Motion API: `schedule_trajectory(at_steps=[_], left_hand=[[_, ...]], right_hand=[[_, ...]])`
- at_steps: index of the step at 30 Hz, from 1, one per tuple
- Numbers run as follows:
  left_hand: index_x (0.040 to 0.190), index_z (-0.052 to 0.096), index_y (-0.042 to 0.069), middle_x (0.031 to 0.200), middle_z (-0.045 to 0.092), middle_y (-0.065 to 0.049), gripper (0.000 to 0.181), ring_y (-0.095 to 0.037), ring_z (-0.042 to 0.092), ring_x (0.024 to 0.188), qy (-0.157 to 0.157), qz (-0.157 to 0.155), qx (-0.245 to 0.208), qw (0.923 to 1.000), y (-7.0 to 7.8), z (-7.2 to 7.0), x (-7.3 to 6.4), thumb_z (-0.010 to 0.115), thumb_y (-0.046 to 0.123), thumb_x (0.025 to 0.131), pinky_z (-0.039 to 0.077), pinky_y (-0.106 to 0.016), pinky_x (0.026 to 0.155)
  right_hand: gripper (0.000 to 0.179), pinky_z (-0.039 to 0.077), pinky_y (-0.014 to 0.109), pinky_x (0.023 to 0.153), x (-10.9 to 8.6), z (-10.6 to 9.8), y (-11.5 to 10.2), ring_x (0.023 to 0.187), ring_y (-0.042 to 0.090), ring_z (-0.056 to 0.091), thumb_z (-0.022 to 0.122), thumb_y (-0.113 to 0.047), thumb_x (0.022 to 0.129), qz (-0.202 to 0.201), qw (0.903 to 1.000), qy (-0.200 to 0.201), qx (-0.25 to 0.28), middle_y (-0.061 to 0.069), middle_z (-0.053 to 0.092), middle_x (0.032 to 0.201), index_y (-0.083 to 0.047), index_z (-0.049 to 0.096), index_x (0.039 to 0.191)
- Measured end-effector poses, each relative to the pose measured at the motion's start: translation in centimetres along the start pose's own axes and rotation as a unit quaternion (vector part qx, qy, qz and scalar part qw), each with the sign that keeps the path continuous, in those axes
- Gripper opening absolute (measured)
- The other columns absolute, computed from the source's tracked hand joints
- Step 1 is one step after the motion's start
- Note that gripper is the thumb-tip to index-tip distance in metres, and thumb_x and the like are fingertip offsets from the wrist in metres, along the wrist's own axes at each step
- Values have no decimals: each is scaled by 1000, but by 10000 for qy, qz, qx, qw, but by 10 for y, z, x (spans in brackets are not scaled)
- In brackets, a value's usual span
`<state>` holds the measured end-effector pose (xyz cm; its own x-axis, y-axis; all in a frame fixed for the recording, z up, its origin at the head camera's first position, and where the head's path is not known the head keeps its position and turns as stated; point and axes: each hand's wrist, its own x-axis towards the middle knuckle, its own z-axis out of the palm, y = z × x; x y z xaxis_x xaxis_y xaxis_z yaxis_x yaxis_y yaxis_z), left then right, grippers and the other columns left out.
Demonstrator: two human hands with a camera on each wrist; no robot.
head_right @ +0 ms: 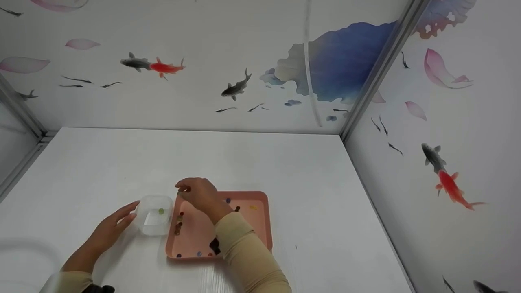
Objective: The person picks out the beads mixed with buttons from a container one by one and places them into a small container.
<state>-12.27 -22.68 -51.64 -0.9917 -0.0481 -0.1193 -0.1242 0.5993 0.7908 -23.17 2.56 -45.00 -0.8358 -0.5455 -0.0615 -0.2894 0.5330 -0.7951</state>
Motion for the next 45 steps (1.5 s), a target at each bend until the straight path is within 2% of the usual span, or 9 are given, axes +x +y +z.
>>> schedule_trajectory(at_steps=[3,10,15,18,31,38,41,45], left_hand=[[149,38,12,153,34,-18,55,-42,25,142,-5,28,56,10000,1,-1,0,41,42,103,19,-58,114],[149,38,12,153,34,-19,53,-42,25,142,-29,85,64,9999,3,-4,-1,42,39,104,19,-58,114],[150,36,15,154,32,-19,53,-42,24,142,-67,3,131,9999,2,-4,0,43,39,104,20,-59,114],[151,35,16,154,32,-19,56,-42,24,142,-92,-24,172,9998,1,-3,1,42,44,103,20,-59,113],[151,36,16,154,33,-18,65,-42,24,142,-56,-14,286,9996,0,-2,2,38,56,99,20,-59,114],[148,39,14,152,35,-19,54,-42,26,141,-15,-29,286,9996,3,-2,0,44,42,102,21,-59,113],[148,40,13,152,35,-19,53,-43,26,141,-36,-21,239,9997,4,-3,0,44,41,102,21,-59,113],[149,38,14,153,33,-19,56,-43,25,142,-121,-59,135,9998,4,-4,0,43,43,102,20,-60,113]], right_hand=[[27,54,30,84,1,1,-3,103,13,61,59,-10,96,-59,10000,-62,38,-5,67,106,-18,68,120],[26,54,30,84,3,7,-10,97,11,61,60,-10,95,137,9997,-135,159,-7,66,102,-19,68,118],[25,54,28,83,6,12,-12,97,10,64,61,-9,95,-59,9999,-100,-71,-6,68,101,-17,69,118],[24,54,27,84,6,15,-12,98,11,64,63,-11,94,-152,9997,-94,-173,-5,69,102,-16,69,117],[23,54,28,84,9,27,-16,98,10,64,65,-15,94,150,9994,-318,13,-7,69,102,-18,70,116],[23,55,28,83,13,34,-17,95,8,62,66,-17,93,383,9982,-459,5,-9,68,100,-20,70,115],[22,55,26,80,13,36,-18,94,7,62,66,-17,93,318,9983,-476,-89,-10,68,100,-21,71,114],[23,55,23,76,12,39,-21,94,8,62,65,-15,94,34,9985,-466,-270,-7,69,101,-16,70,116]])
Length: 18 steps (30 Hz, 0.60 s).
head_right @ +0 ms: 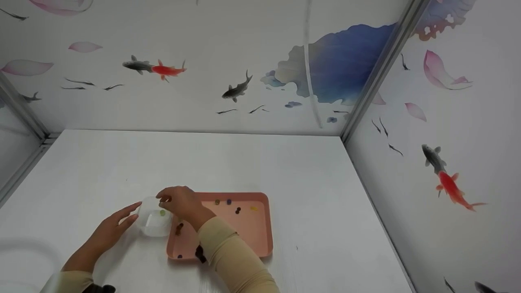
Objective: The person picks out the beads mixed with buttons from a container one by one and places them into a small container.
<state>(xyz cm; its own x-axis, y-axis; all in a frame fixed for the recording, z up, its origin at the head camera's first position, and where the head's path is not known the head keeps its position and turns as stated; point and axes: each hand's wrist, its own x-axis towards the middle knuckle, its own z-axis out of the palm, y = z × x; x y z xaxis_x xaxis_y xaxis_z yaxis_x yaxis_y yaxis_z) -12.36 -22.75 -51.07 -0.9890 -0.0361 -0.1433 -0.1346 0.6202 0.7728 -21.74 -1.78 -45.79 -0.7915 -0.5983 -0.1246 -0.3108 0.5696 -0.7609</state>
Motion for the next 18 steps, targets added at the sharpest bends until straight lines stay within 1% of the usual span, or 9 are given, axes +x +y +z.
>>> schedule_trajectory(at_steps=[3,7,14,18], left_hand=[[150,37,15,154,33,-18,61,-43,24,142,-33,-14,-14,10000,-1,0,0,42,50,101,20,-60,113],[149,37,14,153,33,-18,66,-43,25,142,-8,12,47,10000,-1,0,0,40,56,98,21,-60,113],[149,39,12,152,35,-19,56,-42,26,141,18,47,53,10000,1,0,0,44,43,102,21,-59,113],[148,39,12,152,35,-19,53,-42,26,141,23,64,43,10000,1,0,0,44,39,103,22,-59,113]], right_hand=[[24,54,22,77,0,2,-2,95,9,62,65,-13,94,-165,9998,-1,-93,-6,69,101,-13,69,117],[25,53,22,79,1,5,-3,95,7,62,64,-12,94,-215,9996,-51,-197,-7,69,100,-11,69,119],[25,52,21,80,3,9,-1,96,5,62,63,-13,95,-263,9989,-75,-370,-7,69,101,-14,69,118],[25,52,21,81,4,10,-1,96,5,62,63,-12,94,-295,9987,-96,-414,-7,69,100,-14,69,118]])
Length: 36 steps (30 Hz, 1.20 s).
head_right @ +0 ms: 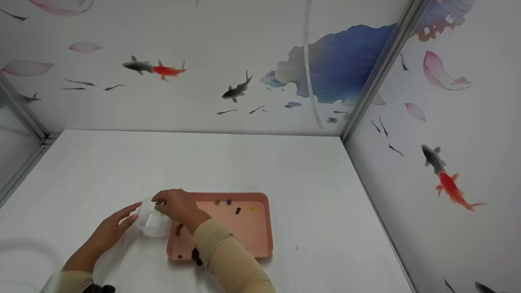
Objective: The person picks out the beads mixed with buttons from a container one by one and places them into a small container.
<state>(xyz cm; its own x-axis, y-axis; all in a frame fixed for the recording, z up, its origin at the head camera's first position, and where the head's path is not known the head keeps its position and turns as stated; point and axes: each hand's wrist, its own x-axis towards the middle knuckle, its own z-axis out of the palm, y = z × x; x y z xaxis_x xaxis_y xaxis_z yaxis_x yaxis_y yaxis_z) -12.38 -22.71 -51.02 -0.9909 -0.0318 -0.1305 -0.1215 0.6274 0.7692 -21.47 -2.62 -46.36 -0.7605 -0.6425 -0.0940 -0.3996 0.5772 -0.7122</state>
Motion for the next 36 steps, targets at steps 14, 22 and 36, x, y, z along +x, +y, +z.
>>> schedule_trajectory(at_steps=[14,22,36], left_hand=[[149,38,14,153,34,-18,61,-42,25,142,-38,9,-11,10000,-2,0,1,43,50,100,20,-59,114],[149,38,14,153,33,-18,65,-41,24,142,-26,-33,-3,10000,-4,0,2,41,55,99,20,-58,114],[149,38,15,154,33,-18,67,-42,24,142,-35,-155,-36,9999,-1,0,1,40,58,98,20,-60,113]], right_hand=[[26,52,22,82,-3,2,-7,96,5,61,65,-17,94,211,9990,-22,-382,-10,69,103,-21,69,119],[28,52,23,86,-4,4,-9,102,6,60,67,-18,93,305,9988,-53,-388,-10,68,109,-22,68,120],[53,40,32,108,-6,2,-9,133,10,44,73,-28,88,-11,9964,216,-818,-10,51,141,-30,54,138]])
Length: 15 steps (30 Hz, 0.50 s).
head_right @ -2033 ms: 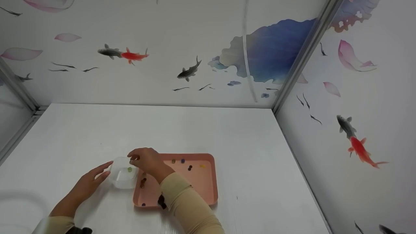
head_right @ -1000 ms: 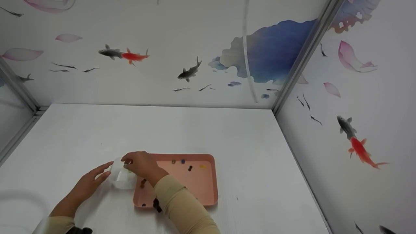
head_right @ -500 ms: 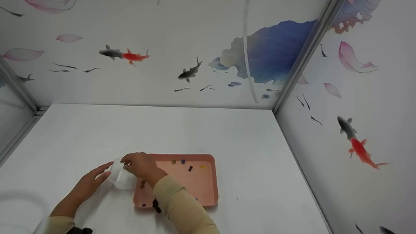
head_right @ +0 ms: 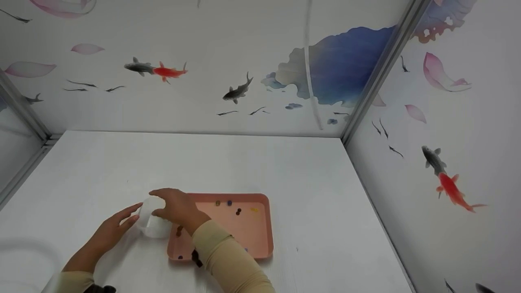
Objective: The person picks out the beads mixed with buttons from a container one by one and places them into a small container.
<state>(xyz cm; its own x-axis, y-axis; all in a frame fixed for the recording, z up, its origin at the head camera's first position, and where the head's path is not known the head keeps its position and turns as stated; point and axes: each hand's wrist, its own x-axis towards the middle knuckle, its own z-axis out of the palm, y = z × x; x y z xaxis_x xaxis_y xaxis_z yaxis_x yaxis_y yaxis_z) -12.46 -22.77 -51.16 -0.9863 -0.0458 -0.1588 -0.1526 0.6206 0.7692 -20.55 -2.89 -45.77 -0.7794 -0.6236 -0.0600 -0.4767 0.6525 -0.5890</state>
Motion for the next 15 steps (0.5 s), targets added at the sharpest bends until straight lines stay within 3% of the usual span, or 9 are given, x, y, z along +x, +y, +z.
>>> schedule_trajectory(at_steps=[9,15], left_hand=[[149,39,17,153,34,-16,57,-41,24,142,34,63,-191,9998,-1,-1,0,45,47,101,20,-61,113],[149,40,17,153,34,-17,53,-42,25,142,65,6,-76,9999,-1,0,0,46,40,102,20,-61,112]], right_hand=[[66,36,31,111,-1,-3,3,138,9,38,77,-31,84,-140,9996,30,245,-12,45,146,-30,47,143],[68,37,32,110,-2,-6,6,138,11,38,78,-29,83,-216,9988,44,446,-10,45,147,-28,48,143]])
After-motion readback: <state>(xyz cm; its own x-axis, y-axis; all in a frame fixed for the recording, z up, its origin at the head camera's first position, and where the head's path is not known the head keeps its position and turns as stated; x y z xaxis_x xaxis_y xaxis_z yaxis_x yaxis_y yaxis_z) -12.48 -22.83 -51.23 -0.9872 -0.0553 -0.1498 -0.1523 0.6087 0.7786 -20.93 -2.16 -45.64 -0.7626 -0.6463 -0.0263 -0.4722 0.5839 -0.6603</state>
